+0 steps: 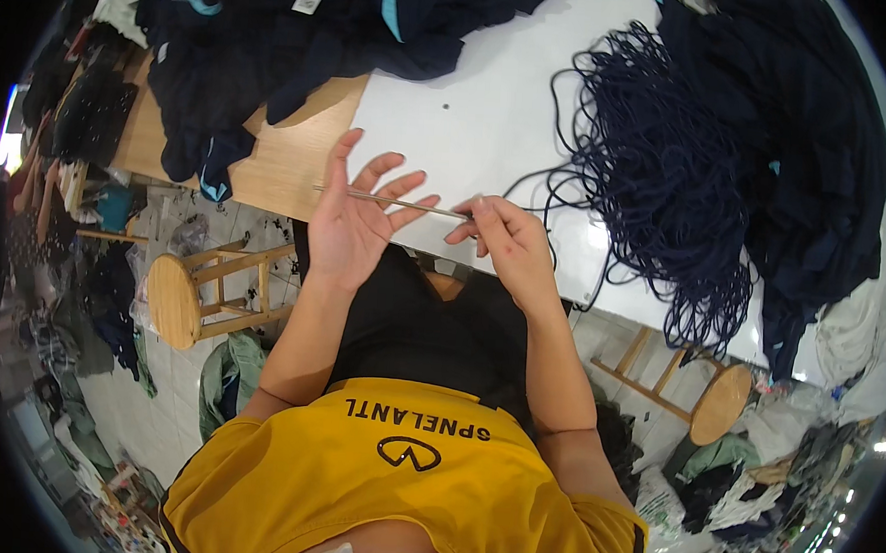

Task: Threading a drawstring into the waistband of a pair of shorts using a specialized long metal needle tool.

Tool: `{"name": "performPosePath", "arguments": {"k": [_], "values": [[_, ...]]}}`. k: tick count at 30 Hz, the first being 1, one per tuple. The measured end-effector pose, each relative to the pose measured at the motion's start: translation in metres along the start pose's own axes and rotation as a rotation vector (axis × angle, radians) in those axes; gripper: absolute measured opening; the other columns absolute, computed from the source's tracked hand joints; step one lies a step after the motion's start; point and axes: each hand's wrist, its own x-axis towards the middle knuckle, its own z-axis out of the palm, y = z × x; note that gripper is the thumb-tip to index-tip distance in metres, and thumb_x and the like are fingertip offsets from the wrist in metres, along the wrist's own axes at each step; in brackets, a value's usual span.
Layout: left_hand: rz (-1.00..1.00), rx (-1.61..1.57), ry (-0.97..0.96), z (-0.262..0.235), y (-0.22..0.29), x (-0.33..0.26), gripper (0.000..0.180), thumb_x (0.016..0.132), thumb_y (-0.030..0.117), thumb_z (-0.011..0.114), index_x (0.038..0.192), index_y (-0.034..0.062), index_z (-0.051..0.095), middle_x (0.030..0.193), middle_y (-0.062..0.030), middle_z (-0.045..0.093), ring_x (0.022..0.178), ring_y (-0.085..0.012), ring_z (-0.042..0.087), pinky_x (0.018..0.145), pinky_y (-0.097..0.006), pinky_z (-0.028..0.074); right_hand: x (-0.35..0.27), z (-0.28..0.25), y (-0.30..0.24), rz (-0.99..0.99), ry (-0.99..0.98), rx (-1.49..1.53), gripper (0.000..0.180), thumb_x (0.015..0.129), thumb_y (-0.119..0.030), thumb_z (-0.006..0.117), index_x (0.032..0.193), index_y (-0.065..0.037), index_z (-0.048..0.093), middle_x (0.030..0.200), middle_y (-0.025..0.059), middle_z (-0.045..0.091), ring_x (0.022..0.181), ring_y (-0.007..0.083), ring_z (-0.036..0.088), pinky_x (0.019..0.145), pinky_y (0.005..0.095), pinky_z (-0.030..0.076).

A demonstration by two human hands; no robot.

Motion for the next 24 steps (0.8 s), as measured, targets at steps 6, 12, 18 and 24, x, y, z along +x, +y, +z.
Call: {"name": "performPosePath", "arguments": {"k": [6,12,18,24], "values": [[-0.065,0.064,-0.092,-0.008,0.001,-0.003,0.042,0.102,0.043,0.021,0.129,0.0118,0.03,0.078,-0.0083,0.058,0.074,-0.0234,0.067,0.087,-0.051,0.053,0.012,-0.019,0.019,-0.14,0.197,-0.003,0.022,0.099,-0.021,0.049,0.088,-0.004,0.058,0.076,0.0056,0.066,0.067,0.0094,0.056,0.066,0.0217,0.044],[-0.044,0.166,-0.032,-0.024,0.009,-0.007,0.041,0.102,0.044,0.024,0.125,0.0109,0.035,0.082,-0.0091,0.06,0.078,-0.025,0.068,0.083,-0.045,0.055,0.034,-0.032,0.022,-0.475,0.702,-0.524,0.021,0.095,-0.012,0.053,0.112,-0.001,0.055,0.105,0.0067,0.057,0.093,0.0159,0.051,0.083,0.0296,0.039],[-0.055,0.196,-0.08,-0.022,0.003,0.008,0.034,0.103,0.033,0.032,0.129,0.0115,0.036,0.102,-0.0105,0.061,0.096,-0.0256,0.065,0.09,-0.041,0.05,0.011,0.033,0.031,-0.145,-0.103,-0.349,0.028,0.093,-0.011,0.055,0.119,-0.001,0.056,0.079,0.0028,0.061,0.075,0.0105,0.056,0.071,0.0238,0.045],[0.576,0.756,0.158,-0.078,0.087,0.103,0.053,0.086,0.009,0.063,0.135,0.0085,0.041,0.128,-0.0065,0.045,0.113,-0.0158,0.046,0.088,-0.029,0.045,0.021,-0.01,0.027,-0.121,0.422,-0.026,0.018,0.099,-0.022,0.048,0.097,-0.007,0.058,0.065,-0.0089,0.037,0.053,-0.0005,0.028,0.045,0.0164,0.021]]}}
